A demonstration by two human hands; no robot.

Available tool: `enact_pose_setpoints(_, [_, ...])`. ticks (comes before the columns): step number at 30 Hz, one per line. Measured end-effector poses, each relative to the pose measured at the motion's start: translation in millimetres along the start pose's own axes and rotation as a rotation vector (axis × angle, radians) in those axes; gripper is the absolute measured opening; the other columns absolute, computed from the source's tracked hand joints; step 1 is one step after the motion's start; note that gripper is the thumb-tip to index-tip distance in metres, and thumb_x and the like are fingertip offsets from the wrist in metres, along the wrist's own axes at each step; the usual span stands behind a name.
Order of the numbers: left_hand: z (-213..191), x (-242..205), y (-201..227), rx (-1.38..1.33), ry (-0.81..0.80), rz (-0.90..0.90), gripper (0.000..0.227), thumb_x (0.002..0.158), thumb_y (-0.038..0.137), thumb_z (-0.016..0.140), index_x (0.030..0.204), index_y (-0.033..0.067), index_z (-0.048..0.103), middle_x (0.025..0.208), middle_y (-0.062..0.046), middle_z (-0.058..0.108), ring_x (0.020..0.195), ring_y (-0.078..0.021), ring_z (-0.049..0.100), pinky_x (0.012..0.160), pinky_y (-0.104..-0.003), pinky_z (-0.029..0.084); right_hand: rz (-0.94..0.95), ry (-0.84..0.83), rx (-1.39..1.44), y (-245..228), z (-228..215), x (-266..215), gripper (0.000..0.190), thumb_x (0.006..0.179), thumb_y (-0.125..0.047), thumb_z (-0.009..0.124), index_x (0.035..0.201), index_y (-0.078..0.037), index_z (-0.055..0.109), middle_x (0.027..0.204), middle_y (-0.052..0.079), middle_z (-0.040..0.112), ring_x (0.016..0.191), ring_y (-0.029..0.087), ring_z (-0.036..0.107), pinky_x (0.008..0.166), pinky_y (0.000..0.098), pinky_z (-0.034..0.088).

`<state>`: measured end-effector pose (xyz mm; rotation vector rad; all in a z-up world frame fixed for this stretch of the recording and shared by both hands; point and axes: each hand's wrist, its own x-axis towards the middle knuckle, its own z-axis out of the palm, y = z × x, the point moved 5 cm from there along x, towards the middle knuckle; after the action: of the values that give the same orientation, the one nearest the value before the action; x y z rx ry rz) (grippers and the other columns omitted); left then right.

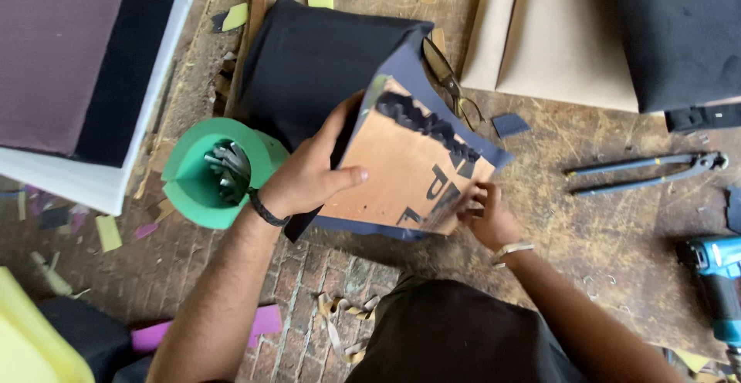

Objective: The person staples black fabric onto a rectangular wooden frame using a pneumatic staple gun. They repeatedly pull the fabric taut, staple edges, and use pliers to remove excess material. The person works on multiple sides of the frame, adjusting and trimming fabric as needed.

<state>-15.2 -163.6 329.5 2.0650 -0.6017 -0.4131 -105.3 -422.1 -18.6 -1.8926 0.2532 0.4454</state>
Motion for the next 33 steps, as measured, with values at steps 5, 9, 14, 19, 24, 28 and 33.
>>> enact_pose_setpoints(5, [21.9, 2.9, 82.6, -0.001, -0.030, 0.059, 0.097, 0.084, 0.005, 0.076, 0.165, 0.0039, 0.022, 0.166, -0.018, 0.042, 0.154, -0.0294, 0.041, 0.128, -0.039, 0.031, 0.098, 0.040, 0.605, 14.4, -55.0, 15.9, 0.055, 0.091, -0.028, 0.057, 0.141, -0.005, 0.048, 0.140, 0.018, 0.064, 0.119, 0.031, 0.068, 0.096, 0.0454, 0.058])
enact_pose_setpoints(9, [4.3, -4.1, 137.0, 0.011, 0.057, 0.123, 0.098, 0.077, -0.004, 0.075, 0.162, -0.0008, 0.027, 0.167, -0.019, 0.037, 0.158, -0.0314, 0.028, 0.128, -0.042, 0.021, 0.106, -0.159, 1.223, -18.7, -66.7, 23.3, 0.061, 0.088, -0.034, 0.059, 0.141, -0.005, 0.049, 0.137, 0.018, 0.065, 0.118, 0.032, 0.068, 0.096, 0.0475, 0.058])
enact_pose_setpoints(14, [-12.9, -0.4, 163.0, -0.222, 0.208, -0.037, 0.089, 0.075, 0.003, 0.073, 0.158, 0.0016, 0.040, 0.149, -0.011, 0.058, 0.142, -0.0225, 0.053, 0.121, -0.040, 0.038, 0.029, -0.404, 1.448, -70.5, -95.2, -3.0, 0.067, 0.085, -0.041, 0.062, 0.141, -0.005, 0.051, 0.134, 0.018, 0.066, 0.116, 0.033, 0.069, 0.096, 0.0502, 0.058])
enact_pose_setpoints(19, [-12.7, 11.8, 130.9, -0.226, 0.284, -0.171, 0.093, 0.071, 0.002, 0.070, 0.159, 0.0071, 0.041, 0.152, -0.012, 0.057, 0.144, -0.0254, 0.050, 0.119, -0.043, 0.036, -0.059, -0.257, 1.564, -45.9, -143.1, -36.2, 0.074, 0.081, -0.048, 0.065, 0.141, -0.005, 0.053, 0.131, 0.018, 0.067, 0.114, 0.034, 0.069, 0.095, 0.0528, 0.059])
enact_pose_setpoints(24, [19.6, 51.6, 89.3, -0.203, 0.154, -0.164, 0.099, 0.070, 0.000, 0.071, 0.162, 0.0116, 0.035, 0.162, -0.010, 0.047, 0.151, -0.0245, 0.040, 0.123, -0.038, 0.025, 0.002, -0.192, 1.062, 11.6, -137.1, -9.6, 0.073, 0.083, -0.041, 0.073, 0.139, 0.002, 0.055, 0.125, 0.019, 0.067, 0.113, 0.035, 0.067, 0.098, 0.0567, 0.056])
enact_pose_setpoints(28, [30.7, 72.2, 59.0, -0.239, 0.136, -0.216, 0.094, 0.070, 0.000, 0.071, 0.158, 0.0089, 0.039, 0.155, -0.012, 0.054, 0.146, -0.0260, 0.047, 0.120, -0.035, 0.031, 0.242, -0.039, 0.892, 46.4, -110.6, 3.0, 0.072, 0.081, -0.035, 0.079, 0.137, 0.005, 0.056, 0.123, 0.021, 0.068, 0.114, 0.039, 0.066, 0.101, 0.0603, 0.054])
enact_pose_setpoints(33, [9.6, 69.2, 34.5, -0.434, 0.129, -0.236, 0.088, 0.072, 0.000, 0.066, 0.156, 0.0051, 0.043, 0.149, -0.014, 0.058, 0.141, -0.0274, 0.052, 0.118, -0.036, 0.035, 0.216, -0.390, 1.238, 45.6, -91.7, -30.1, 0.068, 0.076, -0.032, 0.077, 0.135, -0.006, 0.056, 0.121, 0.012, 0.074, 0.109, 0.029, 0.072, 0.093, 0.0458, 0.058])
